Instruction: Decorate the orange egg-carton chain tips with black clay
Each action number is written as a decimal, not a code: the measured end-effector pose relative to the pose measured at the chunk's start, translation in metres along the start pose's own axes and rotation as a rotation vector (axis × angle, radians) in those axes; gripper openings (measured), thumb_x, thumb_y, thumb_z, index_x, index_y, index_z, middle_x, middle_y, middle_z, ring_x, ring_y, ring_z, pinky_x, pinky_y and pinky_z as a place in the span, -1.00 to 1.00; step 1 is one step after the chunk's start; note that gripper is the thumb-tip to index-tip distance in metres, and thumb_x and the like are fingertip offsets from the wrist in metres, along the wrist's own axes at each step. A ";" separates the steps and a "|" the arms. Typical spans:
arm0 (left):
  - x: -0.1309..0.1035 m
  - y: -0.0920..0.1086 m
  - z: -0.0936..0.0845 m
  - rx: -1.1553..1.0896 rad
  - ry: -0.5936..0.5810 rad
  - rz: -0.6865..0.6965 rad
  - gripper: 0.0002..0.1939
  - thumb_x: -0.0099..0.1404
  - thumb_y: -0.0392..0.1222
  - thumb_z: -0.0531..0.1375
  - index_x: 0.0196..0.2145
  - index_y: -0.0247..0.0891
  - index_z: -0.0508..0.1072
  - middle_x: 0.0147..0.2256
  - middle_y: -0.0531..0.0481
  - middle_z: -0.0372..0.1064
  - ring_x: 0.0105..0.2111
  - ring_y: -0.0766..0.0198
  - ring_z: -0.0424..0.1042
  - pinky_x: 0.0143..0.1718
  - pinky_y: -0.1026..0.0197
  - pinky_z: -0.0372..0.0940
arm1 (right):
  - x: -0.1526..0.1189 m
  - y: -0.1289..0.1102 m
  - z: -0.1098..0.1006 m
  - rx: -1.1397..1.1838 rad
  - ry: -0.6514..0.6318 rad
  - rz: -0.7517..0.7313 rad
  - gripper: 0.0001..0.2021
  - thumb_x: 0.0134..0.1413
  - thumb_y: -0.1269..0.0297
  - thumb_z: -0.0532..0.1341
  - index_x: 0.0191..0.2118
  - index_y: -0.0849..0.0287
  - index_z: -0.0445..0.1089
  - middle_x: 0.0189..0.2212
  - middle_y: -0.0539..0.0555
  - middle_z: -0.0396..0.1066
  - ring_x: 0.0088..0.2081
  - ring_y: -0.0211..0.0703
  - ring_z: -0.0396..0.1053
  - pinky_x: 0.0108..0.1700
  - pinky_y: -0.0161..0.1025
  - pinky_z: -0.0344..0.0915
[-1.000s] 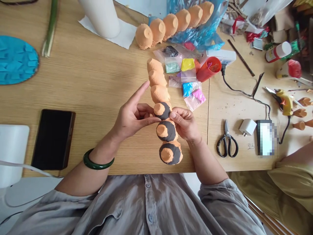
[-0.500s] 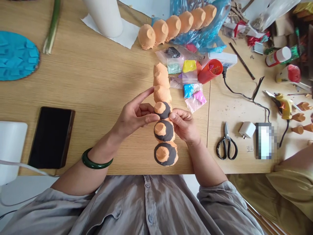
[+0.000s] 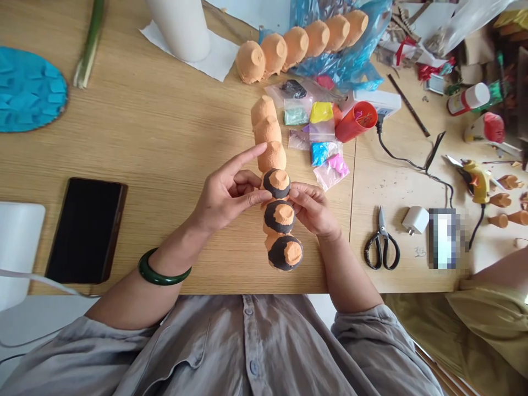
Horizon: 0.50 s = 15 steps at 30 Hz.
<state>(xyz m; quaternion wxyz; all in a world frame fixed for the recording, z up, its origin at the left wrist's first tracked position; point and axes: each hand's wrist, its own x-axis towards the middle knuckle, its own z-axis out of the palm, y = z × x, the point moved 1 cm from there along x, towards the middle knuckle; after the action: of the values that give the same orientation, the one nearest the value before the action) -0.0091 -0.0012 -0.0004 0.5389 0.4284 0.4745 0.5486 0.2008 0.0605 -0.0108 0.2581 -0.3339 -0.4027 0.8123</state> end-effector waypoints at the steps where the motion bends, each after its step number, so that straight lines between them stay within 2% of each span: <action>1: 0.000 0.000 0.000 0.025 0.000 0.017 -0.13 0.24 -0.03 0.64 0.46 0.02 0.54 -0.35 0.06 0.61 -0.49 0.36 0.37 -0.49 0.31 0.25 | 0.000 -0.001 -0.001 0.006 -0.012 0.017 -0.50 0.00 -0.26 0.63 -0.29 0.12 0.69 -0.40 0.02 0.64 -0.39 -0.19 0.58 -0.34 -0.31 0.55; 4: -0.001 0.000 0.000 0.072 -0.003 0.040 -0.10 0.27 -0.06 0.62 0.50 -0.03 0.49 -0.33 0.05 0.61 -0.45 0.35 0.41 -0.45 0.32 0.30 | 0.000 -0.003 0.000 0.017 -0.007 0.024 -0.49 0.01 -0.26 0.60 -0.23 0.12 0.72 -0.36 0.06 0.67 -0.32 -0.10 0.64 -0.30 -0.23 0.61; 7: -0.001 0.000 -0.001 0.055 -0.012 0.022 -0.15 0.31 -0.06 0.60 0.49 -0.05 0.50 -0.26 0.01 0.63 -0.40 0.35 0.44 -0.41 0.32 0.34 | 0.002 -0.002 0.005 0.048 0.039 -0.002 -0.52 0.02 -0.24 0.60 -0.26 0.11 0.69 -0.40 0.03 0.64 -0.36 -0.13 0.61 -0.31 -0.24 0.61; 10: -0.001 -0.001 -0.002 -0.041 -0.081 -0.026 -0.35 0.37 0.01 0.56 0.37 0.05 0.64 -0.20 0.00 0.62 -0.46 0.41 0.36 -0.50 0.33 0.22 | 0.002 0.000 0.010 0.084 0.049 -0.020 -0.51 -0.03 -0.24 0.64 -0.39 0.11 0.62 -0.47 -0.03 0.58 -0.43 -0.21 0.54 -0.35 -0.29 0.59; 12: 0.000 -0.003 -0.003 -0.102 -0.122 -0.058 -0.48 0.39 0.08 0.54 0.27 0.11 0.72 -0.28 0.04 0.57 -0.53 0.44 0.24 -0.57 0.31 0.10 | 0.002 0.000 0.012 0.094 0.048 -0.036 -0.49 -0.04 -0.22 0.66 -0.43 0.11 0.58 -0.48 -0.04 0.58 -0.45 -0.25 0.52 -0.34 -0.31 0.60; 13: 0.001 -0.004 -0.003 -0.113 -0.126 -0.071 -0.51 0.38 0.11 0.55 0.22 0.12 0.74 -0.32 0.06 0.54 -0.55 0.44 0.21 -0.57 0.29 0.08 | 0.001 0.000 0.013 0.098 0.049 -0.041 -0.49 -0.05 -0.22 0.67 -0.43 0.11 0.58 -0.47 -0.04 0.58 -0.45 -0.25 0.52 -0.32 -0.31 0.60; 15: 0.002 -0.005 -0.002 -0.100 -0.101 -0.099 -0.51 0.32 0.14 0.58 0.17 0.09 0.76 -0.33 0.07 0.53 -0.52 0.40 0.28 -0.52 0.27 0.15 | 0.001 0.000 0.013 0.104 0.053 -0.042 -0.50 -0.06 -0.20 0.69 -0.42 0.12 0.60 -0.47 -0.05 0.58 -0.45 -0.26 0.52 -0.31 -0.31 0.61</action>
<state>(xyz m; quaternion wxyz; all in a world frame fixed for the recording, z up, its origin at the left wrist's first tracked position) -0.0104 0.0002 -0.0055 0.6092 0.4043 0.4394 0.5220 0.1905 0.0544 -0.0053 0.3027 -0.3330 -0.3598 0.8173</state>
